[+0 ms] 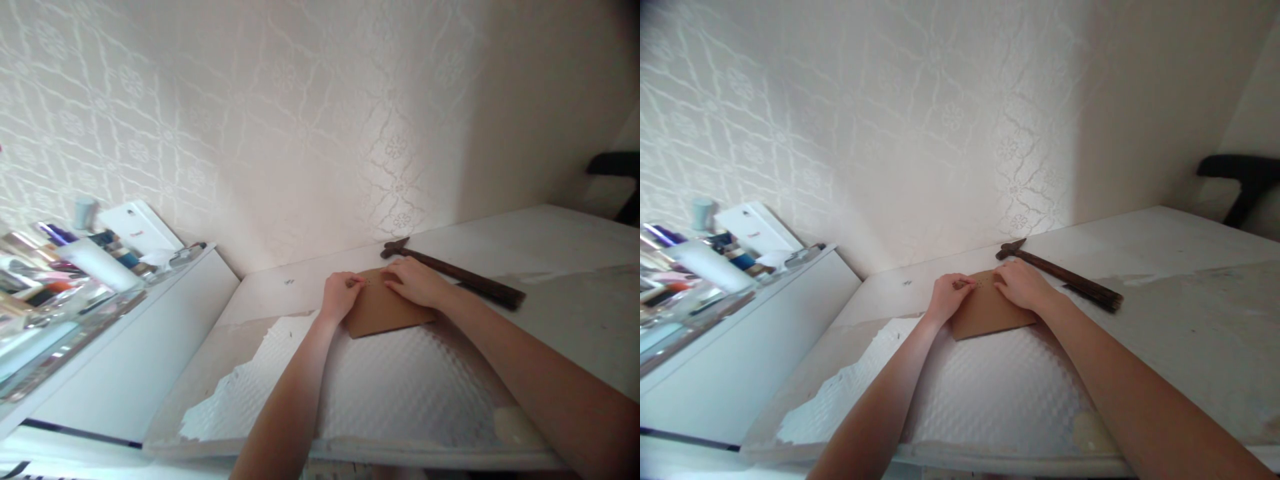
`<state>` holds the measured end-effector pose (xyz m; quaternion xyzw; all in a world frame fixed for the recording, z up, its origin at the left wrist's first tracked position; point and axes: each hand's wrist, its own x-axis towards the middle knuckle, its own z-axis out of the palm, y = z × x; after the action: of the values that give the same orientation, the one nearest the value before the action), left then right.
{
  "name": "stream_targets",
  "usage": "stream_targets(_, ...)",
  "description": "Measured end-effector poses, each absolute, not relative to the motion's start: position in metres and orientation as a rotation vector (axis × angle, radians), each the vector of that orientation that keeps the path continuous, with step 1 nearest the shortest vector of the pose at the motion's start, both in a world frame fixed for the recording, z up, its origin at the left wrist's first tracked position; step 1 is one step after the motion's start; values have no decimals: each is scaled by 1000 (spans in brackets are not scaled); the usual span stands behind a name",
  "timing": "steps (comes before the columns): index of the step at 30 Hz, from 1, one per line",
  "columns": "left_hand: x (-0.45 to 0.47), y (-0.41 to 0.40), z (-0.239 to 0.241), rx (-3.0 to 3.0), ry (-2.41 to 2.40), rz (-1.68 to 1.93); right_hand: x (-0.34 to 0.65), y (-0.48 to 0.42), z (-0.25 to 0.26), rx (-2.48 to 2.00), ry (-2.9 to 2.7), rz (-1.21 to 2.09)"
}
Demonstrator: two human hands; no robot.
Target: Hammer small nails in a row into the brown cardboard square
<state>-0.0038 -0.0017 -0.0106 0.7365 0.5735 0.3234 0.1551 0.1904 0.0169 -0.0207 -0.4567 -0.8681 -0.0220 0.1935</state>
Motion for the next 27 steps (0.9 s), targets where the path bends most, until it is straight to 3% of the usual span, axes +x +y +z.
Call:
stream_targets(13,-4,-1,-11,2113,1627,919,189,13,-17,-1360,-2450,-41)
stream_targets(22,-6,2,-14,2055,1585,916,205,8,-7,-2073,-1920,-101)
stream_targets(27,-6,3,-13,2001,1579,925,215,17,-17,-2105,-1925,-119)
